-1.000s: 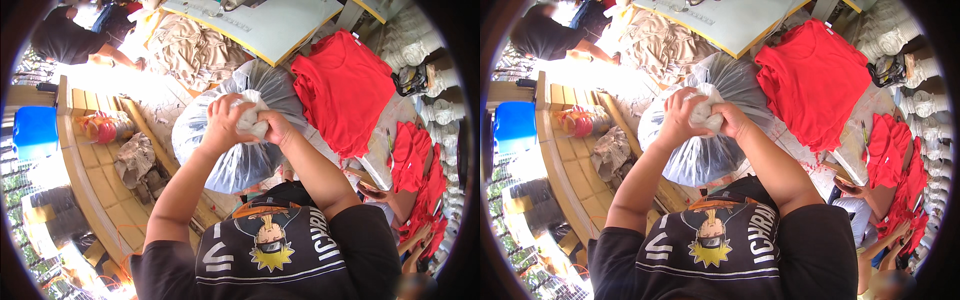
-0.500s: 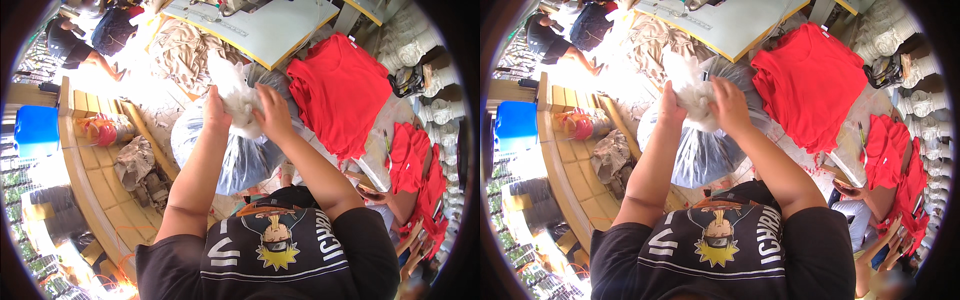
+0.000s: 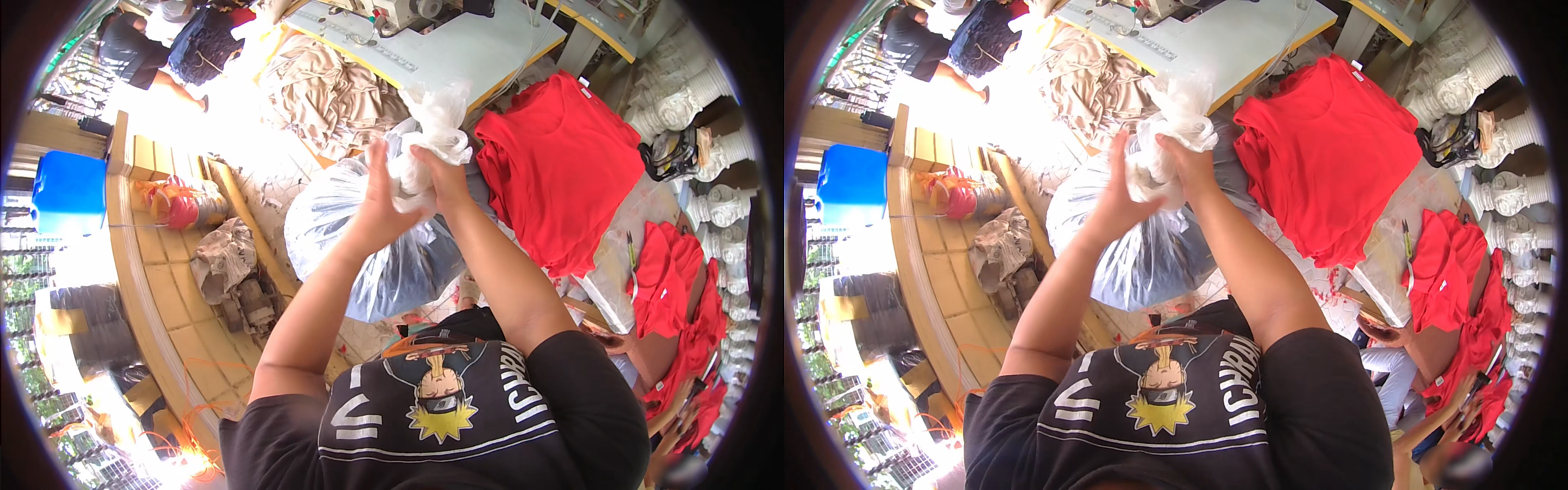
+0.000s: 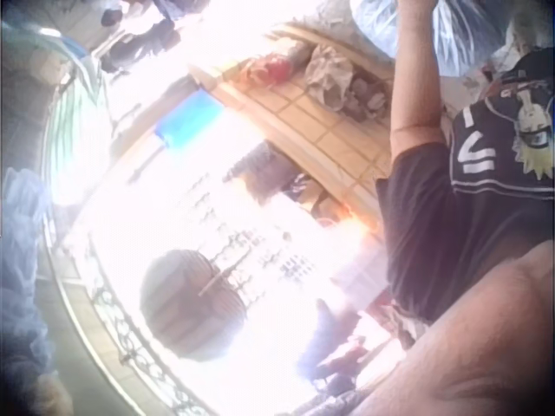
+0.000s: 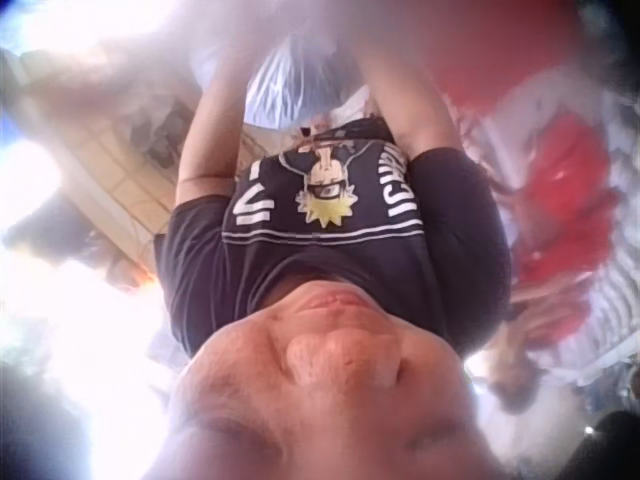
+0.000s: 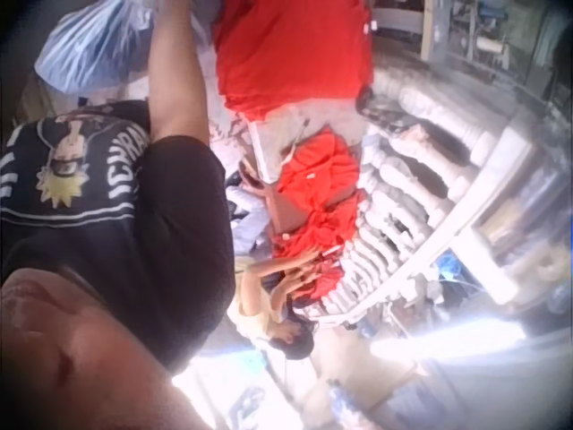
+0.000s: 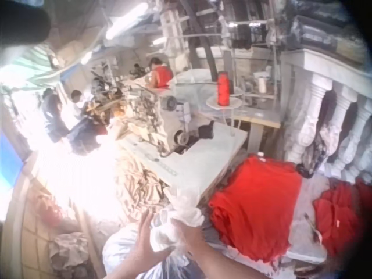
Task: The person ties a large plastic bag containing garments, then picks up red garments from a table, turns them over, and stacks them together while seated at a workbench.
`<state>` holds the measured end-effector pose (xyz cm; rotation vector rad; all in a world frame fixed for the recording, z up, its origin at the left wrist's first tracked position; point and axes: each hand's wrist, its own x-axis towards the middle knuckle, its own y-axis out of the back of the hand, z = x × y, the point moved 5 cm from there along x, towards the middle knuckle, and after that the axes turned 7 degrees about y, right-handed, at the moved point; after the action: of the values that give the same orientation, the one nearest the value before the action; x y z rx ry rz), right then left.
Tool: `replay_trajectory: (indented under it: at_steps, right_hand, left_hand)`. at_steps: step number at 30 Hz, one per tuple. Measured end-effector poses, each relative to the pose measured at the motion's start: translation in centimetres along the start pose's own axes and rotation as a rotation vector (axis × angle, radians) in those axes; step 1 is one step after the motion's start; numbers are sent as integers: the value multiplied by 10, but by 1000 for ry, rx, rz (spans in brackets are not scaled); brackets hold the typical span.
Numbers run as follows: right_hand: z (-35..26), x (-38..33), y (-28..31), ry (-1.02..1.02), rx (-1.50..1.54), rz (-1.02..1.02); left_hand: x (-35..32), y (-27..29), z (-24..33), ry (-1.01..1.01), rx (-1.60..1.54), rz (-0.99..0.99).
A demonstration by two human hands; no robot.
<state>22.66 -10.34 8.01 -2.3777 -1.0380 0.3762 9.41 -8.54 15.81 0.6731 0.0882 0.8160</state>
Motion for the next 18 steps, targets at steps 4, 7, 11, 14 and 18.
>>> replay_trajectory:
  at_steps: [4,7,11,14,18]
  right_hand:
    - [-5,3,6,-90,-126,-15]
    - [-8,-9,0,363,-664,-196]
    - [-36,-25,-49,658,-785,-514]
    - [-21,-27,-41,243,-609,-550]
    - [-32,-43,-31,242,-619,-617]
  left_hand:
    - [-8,-65,-15,241,189,26]
    - [-3,-63,-55,290,-139,-148]
    - [-13,-59,-80,17,44,212]
    - [-6,-69,-72,41,213,303]
    - [15,-67,-28,-24,303,380]
